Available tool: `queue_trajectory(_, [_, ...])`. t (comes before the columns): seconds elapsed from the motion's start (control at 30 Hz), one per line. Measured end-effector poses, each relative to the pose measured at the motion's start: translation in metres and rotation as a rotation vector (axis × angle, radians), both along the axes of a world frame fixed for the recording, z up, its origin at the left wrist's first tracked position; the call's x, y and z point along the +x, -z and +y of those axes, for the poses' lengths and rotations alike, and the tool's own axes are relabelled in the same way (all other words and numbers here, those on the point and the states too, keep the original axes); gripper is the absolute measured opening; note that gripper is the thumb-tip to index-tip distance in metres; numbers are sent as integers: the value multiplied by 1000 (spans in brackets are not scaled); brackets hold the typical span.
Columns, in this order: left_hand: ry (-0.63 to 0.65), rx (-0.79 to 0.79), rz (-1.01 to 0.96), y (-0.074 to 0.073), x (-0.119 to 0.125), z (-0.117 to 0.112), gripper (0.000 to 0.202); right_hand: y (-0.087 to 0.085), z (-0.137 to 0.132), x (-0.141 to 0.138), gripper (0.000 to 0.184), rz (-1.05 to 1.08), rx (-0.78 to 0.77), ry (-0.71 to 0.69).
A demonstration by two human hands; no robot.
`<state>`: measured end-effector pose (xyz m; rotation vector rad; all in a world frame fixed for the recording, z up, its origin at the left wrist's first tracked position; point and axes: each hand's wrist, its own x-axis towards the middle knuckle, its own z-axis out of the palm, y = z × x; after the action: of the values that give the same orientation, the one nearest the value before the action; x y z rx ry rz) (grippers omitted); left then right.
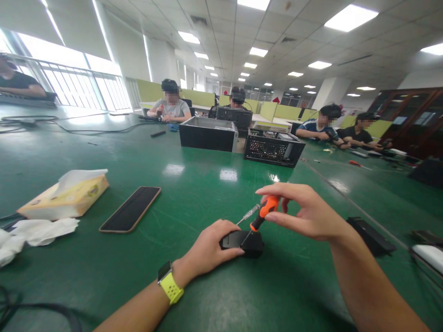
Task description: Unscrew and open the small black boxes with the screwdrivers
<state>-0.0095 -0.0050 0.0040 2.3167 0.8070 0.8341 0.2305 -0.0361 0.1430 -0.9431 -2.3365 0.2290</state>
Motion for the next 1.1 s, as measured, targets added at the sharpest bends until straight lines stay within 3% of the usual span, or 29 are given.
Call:
queue_trajectory(0.3, [-6,6,-4,0,0,-1,37,0,1,-1,32,-20,-31,12])
queue_trajectory(0.53, [-9,-10,12,-2,1,-1,35,-1,1,1,20,31,66,30])
queue_trajectory(1.1, [-2,26,-30,4,-1,0,36,2,2,0,26,84,12,22])
